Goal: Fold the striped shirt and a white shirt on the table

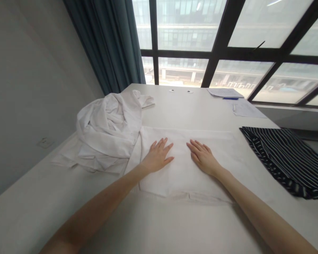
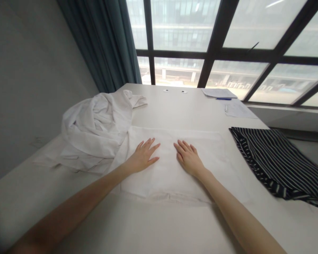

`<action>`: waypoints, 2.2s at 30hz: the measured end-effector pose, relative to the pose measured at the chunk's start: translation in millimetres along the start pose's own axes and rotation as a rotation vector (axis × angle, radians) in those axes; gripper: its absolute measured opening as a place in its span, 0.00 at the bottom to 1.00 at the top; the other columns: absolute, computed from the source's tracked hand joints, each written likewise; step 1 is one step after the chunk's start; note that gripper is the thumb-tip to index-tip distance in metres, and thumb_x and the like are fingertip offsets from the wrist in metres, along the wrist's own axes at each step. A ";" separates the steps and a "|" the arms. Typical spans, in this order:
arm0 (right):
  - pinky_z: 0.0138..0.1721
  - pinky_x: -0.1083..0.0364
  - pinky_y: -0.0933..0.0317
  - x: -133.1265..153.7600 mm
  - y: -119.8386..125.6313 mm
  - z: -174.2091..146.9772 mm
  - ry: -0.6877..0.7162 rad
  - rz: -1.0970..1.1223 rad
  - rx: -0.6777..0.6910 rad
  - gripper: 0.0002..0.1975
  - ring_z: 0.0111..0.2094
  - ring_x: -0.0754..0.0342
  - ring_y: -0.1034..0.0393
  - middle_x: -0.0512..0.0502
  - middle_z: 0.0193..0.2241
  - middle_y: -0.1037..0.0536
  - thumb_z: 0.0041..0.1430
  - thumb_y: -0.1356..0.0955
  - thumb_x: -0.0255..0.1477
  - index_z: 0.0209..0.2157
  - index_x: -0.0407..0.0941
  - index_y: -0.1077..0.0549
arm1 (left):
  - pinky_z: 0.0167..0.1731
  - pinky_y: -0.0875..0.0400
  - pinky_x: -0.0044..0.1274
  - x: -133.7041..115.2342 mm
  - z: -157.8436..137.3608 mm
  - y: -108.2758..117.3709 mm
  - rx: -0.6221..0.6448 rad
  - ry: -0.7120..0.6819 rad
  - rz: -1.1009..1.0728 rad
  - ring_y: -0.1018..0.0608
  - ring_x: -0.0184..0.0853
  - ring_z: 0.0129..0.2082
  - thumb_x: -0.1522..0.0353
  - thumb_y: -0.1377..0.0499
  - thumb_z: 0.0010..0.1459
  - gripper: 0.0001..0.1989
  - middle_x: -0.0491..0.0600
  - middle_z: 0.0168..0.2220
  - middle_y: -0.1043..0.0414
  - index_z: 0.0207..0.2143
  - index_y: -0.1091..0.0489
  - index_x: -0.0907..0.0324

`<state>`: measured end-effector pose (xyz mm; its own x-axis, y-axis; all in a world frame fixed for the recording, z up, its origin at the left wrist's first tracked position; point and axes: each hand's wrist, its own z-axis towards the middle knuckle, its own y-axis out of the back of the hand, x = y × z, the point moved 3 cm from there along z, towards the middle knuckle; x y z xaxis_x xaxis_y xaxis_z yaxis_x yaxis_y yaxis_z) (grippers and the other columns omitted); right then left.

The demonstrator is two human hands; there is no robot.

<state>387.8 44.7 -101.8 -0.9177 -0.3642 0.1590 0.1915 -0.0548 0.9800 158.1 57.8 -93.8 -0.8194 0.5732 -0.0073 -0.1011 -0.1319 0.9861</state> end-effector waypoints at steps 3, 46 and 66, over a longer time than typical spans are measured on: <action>0.63 0.39 0.53 -16.8 0.1 -2.2 -0.066 -0.034 0.022 0.26 0.68 0.47 0.55 0.48 0.68 0.47 0.69 0.47 0.37 0.66 0.50 0.45 | 0.63 0.49 0.41 5.2 6.8 -5.7 0.049 0.020 -0.041 0.48 0.46 0.68 0.53 0.52 0.66 0.30 0.56 0.69 0.52 0.67 0.48 0.52; 0.56 0.42 0.40 -157.9 13.2 -58.6 -0.357 0.042 -0.527 0.18 0.51 0.42 0.33 0.36 0.48 0.26 0.56 0.38 0.32 0.45 0.43 0.26 | 0.62 0.42 0.36 60.1 -26.2 -1.0 -0.108 0.181 -0.080 0.38 0.41 0.64 0.65 0.49 0.64 0.21 0.54 0.62 0.38 0.58 0.35 0.59; 0.55 0.42 0.39 -158.6 11.1 -58.4 -0.340 0.015 -0.509 0.18 0.52 0.41 0.33 0.34 0.48 0.26 0.59 0.39 0.32 0.46 0.42 0.25 | 0.62 0.42 0.35 59.9 -26.4 -1.7 -0.109 0.176 -0.074 0.37 0.41 0.63 0.64 0.50 0.64 0.21 0.55 0.62 0.37 0.58 0.35 0.59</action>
<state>555.8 47.6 -123.2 -0.9572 -0.0554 0.2840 0.2705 -0.5198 0.8104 94.3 71.0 -100.3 -0.8925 0.4355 -0.1173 -0.2172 -0.1872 0.9580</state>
